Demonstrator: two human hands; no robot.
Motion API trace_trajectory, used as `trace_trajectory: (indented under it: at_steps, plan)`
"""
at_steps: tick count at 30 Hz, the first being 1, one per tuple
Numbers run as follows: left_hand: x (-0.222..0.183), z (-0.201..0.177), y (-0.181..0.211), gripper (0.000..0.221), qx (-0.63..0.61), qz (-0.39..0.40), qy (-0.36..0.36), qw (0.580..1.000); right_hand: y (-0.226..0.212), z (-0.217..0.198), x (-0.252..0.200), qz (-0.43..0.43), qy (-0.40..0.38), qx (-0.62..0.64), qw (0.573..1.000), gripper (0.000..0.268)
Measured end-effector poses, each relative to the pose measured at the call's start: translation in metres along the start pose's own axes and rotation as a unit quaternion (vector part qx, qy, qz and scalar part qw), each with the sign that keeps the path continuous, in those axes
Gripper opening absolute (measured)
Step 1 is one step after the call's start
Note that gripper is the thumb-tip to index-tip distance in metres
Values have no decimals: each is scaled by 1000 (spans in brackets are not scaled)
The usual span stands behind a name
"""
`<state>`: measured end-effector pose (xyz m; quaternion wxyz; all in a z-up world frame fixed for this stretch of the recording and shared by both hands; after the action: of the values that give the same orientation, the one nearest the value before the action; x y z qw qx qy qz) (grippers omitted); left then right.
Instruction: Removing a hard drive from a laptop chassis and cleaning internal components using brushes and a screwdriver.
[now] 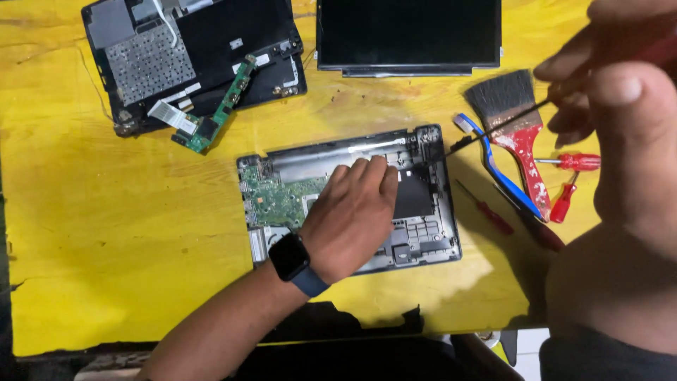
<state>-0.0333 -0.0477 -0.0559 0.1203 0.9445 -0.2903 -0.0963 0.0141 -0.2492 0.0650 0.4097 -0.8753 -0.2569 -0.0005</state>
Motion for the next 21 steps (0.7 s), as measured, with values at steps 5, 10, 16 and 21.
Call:
trace_trajectory:
  at_steps: [5,10,16,21]
  plan:
    - [4,-2,-4,38,19,0,-43,999,28,0,-8,-2,-15,-15,1000,62]
    - [9,-2,-9,42,-30,-7,-68,997,27,-3,-10,-1,-1,-11,1000,65]
    - [15,2,-4,59,33,-34,-94,994,13,-5,-11,-12,5,5,1000,63]
    - [23,2,-4,60,39,-41,-107,993,18,-7,-8,3,-6,-3,1000,79]
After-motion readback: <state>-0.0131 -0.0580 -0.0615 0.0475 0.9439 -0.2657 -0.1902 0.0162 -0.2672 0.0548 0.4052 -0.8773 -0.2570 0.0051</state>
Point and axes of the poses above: each hand's wrist, its own x-axis towards the middle knuckle, its own z-axis out of the palm, y = z × x, the point moved 4 cm from there along x, towards the middle knuckle, and after that the axes turned 10 degrees about -y, right-handed, at the moved point
